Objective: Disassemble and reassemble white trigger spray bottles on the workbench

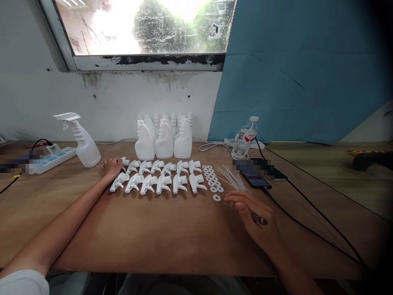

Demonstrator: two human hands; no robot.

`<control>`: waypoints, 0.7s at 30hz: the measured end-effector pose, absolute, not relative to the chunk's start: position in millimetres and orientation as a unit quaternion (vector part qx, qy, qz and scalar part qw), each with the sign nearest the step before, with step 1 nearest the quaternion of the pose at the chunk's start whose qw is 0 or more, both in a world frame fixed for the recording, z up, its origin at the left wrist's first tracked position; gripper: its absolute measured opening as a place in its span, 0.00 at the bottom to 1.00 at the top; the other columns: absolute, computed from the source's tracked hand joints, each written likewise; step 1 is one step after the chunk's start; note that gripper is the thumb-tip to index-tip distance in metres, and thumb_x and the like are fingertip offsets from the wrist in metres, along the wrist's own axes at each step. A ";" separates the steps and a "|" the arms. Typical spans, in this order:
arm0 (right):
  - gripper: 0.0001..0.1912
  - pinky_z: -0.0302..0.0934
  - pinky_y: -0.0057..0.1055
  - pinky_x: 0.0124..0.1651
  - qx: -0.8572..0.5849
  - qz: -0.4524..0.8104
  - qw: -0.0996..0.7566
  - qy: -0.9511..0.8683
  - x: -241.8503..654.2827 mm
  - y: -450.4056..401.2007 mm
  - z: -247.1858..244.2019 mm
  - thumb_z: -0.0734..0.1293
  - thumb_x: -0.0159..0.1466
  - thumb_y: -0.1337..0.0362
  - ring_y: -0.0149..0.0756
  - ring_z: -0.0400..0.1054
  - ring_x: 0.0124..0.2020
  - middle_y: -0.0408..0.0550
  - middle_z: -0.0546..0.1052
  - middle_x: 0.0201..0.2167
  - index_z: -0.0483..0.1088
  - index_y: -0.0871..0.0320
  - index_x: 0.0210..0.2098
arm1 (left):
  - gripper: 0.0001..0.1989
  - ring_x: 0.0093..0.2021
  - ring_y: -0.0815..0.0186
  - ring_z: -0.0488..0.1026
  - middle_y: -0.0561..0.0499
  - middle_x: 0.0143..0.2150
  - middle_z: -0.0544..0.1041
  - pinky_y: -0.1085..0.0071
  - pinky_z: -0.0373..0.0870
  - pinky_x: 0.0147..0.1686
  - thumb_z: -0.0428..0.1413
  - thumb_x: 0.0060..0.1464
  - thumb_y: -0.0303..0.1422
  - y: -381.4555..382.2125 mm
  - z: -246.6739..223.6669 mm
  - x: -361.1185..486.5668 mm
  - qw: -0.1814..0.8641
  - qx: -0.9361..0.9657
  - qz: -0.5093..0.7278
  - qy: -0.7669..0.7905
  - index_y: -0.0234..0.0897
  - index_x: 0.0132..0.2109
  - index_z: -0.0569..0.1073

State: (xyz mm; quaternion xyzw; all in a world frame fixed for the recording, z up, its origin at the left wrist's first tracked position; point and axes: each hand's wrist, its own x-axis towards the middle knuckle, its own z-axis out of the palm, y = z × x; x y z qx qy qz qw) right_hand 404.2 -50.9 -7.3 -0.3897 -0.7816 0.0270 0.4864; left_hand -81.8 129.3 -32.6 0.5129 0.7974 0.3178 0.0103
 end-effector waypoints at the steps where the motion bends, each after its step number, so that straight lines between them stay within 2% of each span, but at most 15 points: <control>1: 0.11 0.66 0.33 0.45 -0.388 0.028 0.486 -0.783 403.9 -51.0 -6.9 0.59 0.68 0.67 0.38 0.72 0.43 0.48 0.76 0.39 0.74 0.55 0.39 | 0.14 0.57 0.37 0.61 0.30 0.50 0.72 0.44 0.55 0.53 0.47 0.55 0.37 128.7 -32.8 -80.3 0.011 0.510 0.317 0.800 0.32 0.34 0.72; 6: 0.11 0.65 0.31 0.45 -0.386 0.018 0.484 -0.785 402.5 -52.4 -4.0 0.59 0.68 0.67 0.36 0.72 0.43 0.48 0.76 0.40 0.74 0.55 0.38 | 0.15 0.58 0.39 0.60 0.29 0.53 0.69 0.46 0.55 0.54 0.45 0.57 0.38 129.3 -34.1 -70.9 0.016 0.486 0.333 0.808 0.31 0.40 0.71; 11: 0.11 0.66 0.32 0.45 -0.394 0.016 0.484 -0.781 403.3 -51.7 -5.9 0.59 0.68 0.66 0.37 0.72 0.43 0.49 0.76 0.41 0.74 0.55 0.38 | 0.16 0.56 0.44 0.63 0.32 0.53 0.69 0.50 0.59 0.52 0.44 0.58 0.39 127.6 -34.2 -67.4 -0.004 0.471 0.373 0.799 0.32 0.44 0.68; 16: 0.11 0.66 0.33 0.45 -0.390 0.009 0.481 -0.785 404.3 -50.3 -7.1 0.59 0.68 0.66 0.38 0.72 0.43 0.49 0.75 0.41 0.73 0.55 0.38 | 0.13 0.53 0.50 0.66 0.37 0.50 0.70 0.56 0.63 0.52 0.43 0.58 0.38 109.6 -31.0 -74.4 -0.041 0.489 0.400 0.774 0.35 0.44 0.67; 21: 0.10 0.66 0.31 0.45 -0.387 0.018 0.486 -0.784 403.6 -51.4 -6.8 0.59 0.68 0.68 0.36 0.71 0.43 0.49 0.75 0.42 0.73 0.55 0.38 | 0.09 0.55 0.51 0.64 0.40 0.49 0.70 0.57 0.57 0.57 0.46 0.56 0.34 82.8 -29.3 -79.9 -0.075 0.538 0.395 0.741 0.36 0.42 0.67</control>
